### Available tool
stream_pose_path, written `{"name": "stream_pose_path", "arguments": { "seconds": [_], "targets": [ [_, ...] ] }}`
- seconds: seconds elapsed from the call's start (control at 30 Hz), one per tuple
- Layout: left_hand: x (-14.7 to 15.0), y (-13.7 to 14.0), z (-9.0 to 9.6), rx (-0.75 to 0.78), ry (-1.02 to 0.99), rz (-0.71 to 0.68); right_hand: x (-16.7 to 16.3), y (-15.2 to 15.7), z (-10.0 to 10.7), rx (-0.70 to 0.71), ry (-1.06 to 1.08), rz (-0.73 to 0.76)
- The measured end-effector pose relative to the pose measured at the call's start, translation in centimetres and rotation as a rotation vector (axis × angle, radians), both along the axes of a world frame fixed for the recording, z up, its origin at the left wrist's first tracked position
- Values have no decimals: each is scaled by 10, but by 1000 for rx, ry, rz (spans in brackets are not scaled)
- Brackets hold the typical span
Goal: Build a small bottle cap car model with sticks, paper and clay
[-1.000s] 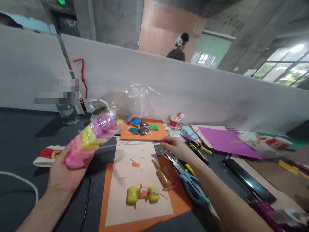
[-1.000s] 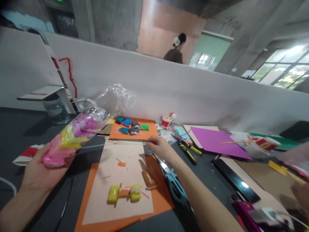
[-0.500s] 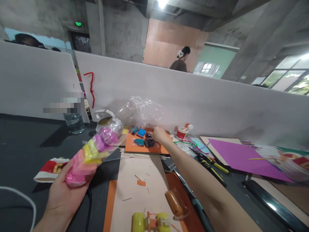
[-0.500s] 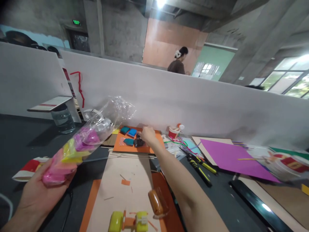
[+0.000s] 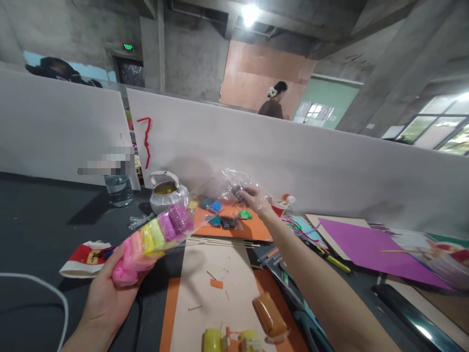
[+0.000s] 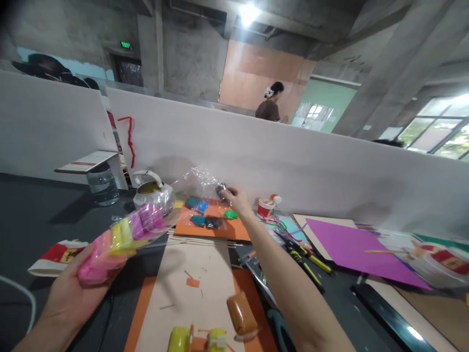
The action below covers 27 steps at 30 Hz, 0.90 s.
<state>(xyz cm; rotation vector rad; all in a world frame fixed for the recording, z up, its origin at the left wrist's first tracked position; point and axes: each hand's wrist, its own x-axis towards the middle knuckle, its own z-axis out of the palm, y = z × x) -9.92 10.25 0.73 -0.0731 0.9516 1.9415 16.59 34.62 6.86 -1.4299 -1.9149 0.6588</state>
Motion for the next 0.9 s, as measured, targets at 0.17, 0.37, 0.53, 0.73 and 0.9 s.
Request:
{"name": "stream_pose_path", "arguments": {
  "seconds": [0.17, 0.37, 0.53, 0.73, 0.9],
  "targets": [
    [-1, -2, -5, 10, 33, -52, 47, -61, 66, 226, 262, 67],
    [2, -4, -9, -8, 70, -59, 56, -127, 115, 151, 167, 262],
    [4, -4, -11, 50, 88, -56, 49, -140, 130, -100, -75, 428],
    [2, -5, -13, 112, 128, -68, 50, -131, 131, -23, -186, 360],
    [-3, -4, -16, 147, 171, -65, 52, -130, 129, 132, -239, 279]
  ]
}}
